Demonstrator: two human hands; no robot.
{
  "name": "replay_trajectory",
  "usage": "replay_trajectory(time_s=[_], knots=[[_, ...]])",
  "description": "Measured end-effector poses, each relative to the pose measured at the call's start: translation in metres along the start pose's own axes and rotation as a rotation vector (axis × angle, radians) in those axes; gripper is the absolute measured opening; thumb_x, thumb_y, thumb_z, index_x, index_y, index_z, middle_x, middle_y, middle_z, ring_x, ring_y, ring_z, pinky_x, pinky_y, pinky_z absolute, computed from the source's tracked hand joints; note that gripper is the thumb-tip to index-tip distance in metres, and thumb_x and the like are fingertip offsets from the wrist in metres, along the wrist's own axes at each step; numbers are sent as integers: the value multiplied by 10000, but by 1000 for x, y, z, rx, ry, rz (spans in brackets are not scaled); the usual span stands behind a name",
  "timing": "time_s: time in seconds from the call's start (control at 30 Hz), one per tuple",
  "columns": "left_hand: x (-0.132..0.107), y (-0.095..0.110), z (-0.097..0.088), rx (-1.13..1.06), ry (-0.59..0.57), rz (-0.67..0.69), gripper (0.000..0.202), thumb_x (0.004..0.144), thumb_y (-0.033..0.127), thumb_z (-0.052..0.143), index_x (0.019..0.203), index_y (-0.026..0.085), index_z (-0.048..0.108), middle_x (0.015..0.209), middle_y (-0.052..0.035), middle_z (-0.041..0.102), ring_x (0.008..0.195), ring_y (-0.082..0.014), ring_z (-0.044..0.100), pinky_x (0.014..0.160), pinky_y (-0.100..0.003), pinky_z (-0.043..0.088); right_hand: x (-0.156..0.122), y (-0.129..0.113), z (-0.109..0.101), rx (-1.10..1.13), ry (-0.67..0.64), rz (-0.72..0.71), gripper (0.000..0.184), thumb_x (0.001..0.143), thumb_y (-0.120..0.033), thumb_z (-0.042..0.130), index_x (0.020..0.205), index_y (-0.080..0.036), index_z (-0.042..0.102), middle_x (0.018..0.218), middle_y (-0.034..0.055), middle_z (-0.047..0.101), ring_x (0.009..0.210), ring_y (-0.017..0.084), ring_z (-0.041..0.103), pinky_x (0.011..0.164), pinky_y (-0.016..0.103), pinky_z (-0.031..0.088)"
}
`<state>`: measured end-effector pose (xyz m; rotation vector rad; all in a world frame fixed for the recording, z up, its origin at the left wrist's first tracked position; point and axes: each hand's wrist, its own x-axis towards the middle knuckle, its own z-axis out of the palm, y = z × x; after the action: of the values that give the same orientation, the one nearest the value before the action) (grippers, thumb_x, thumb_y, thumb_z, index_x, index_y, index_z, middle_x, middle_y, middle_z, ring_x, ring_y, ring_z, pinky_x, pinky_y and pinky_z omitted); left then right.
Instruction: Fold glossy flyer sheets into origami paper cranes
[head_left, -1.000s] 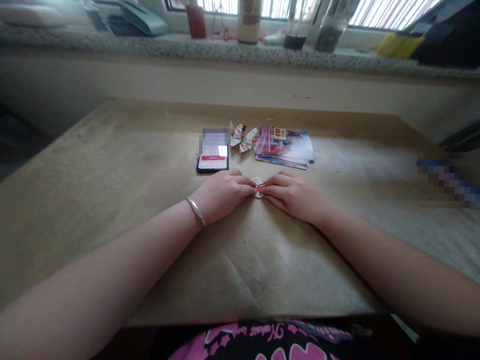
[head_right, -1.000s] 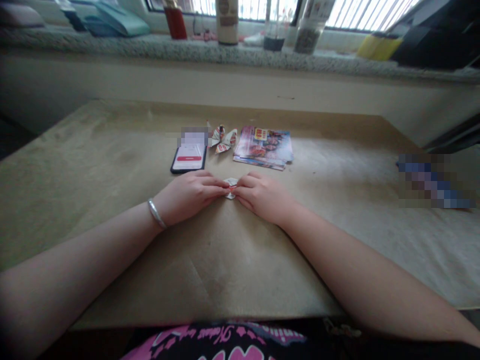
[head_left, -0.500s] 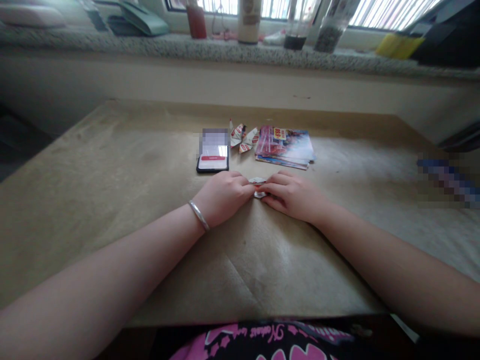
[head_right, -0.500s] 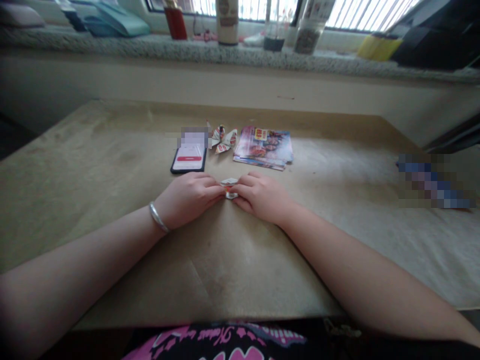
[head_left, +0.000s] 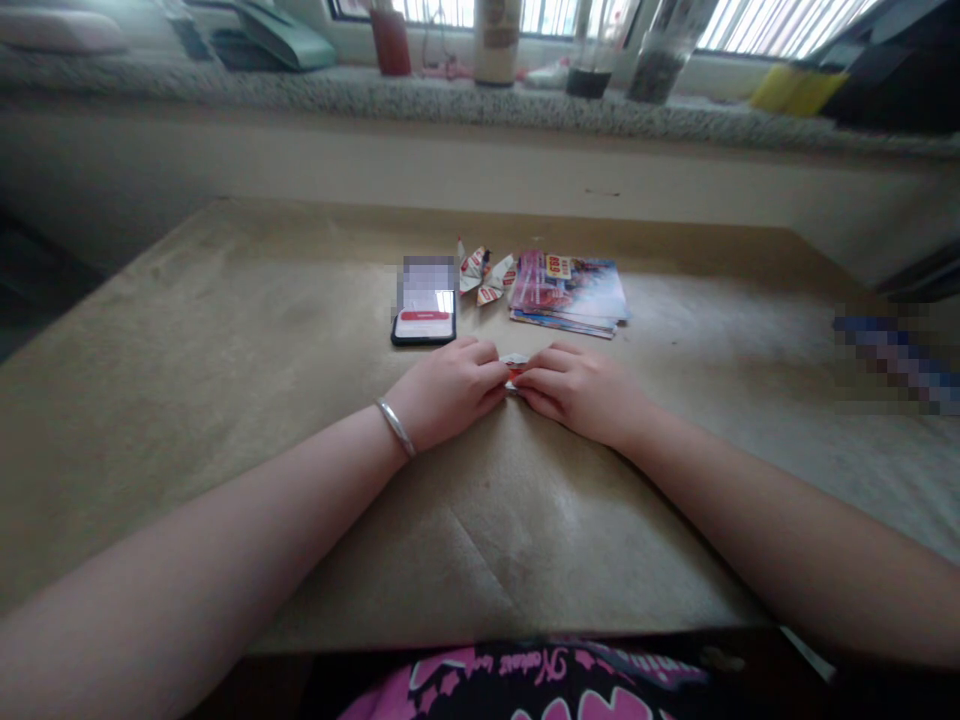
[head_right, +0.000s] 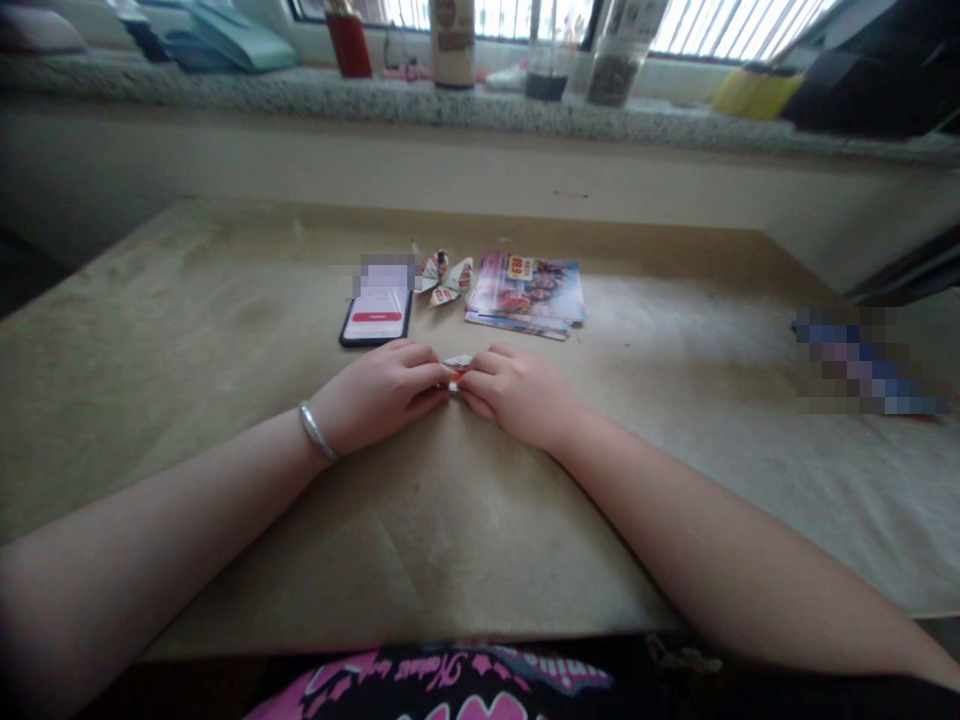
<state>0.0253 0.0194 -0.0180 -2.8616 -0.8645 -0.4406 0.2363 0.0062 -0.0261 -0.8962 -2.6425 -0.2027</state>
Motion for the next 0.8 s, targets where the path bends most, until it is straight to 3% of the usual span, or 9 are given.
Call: replay_trajectory(time_s=[0.2, 0.4, 0.8], knots=[[1, 0, 2, -32, -10, -50, 180, 926, 265, 519, 891, 148, 652, 837, -54, 625, 758, -157, 558, 704, -271, 441, -2, -2, 1, -41, 1, 31, 253, 950, -274, 453, 911, -177, 683, 891, 83, 685, 832, 193, 568, 696, 304, 420], [2, 1, 1, 28, -29, -6, 187, 930, 245, 510, 866, 141, 653, 832, -54, 639, 750, -168, 562, 690, -280, 442, 0, -4, 1, -71, -1, 32, 195, 907, -252, 498, 872, -168, 671, 844, 75, 661, 796, 197, 547, 686, 306, 409], [5, -4, 7, -4, 29, -33, 175, 886, 227, 555, 783, 137, 665, 765, -47, 632, 732, -170, 559, 725, -291, 457, 2, -11, 1, -75, -23, 153, 217, 908, -255, 482, 836, -154, 661, 805, 83, 639, 757, 191, 548, 688, 299, 405]])
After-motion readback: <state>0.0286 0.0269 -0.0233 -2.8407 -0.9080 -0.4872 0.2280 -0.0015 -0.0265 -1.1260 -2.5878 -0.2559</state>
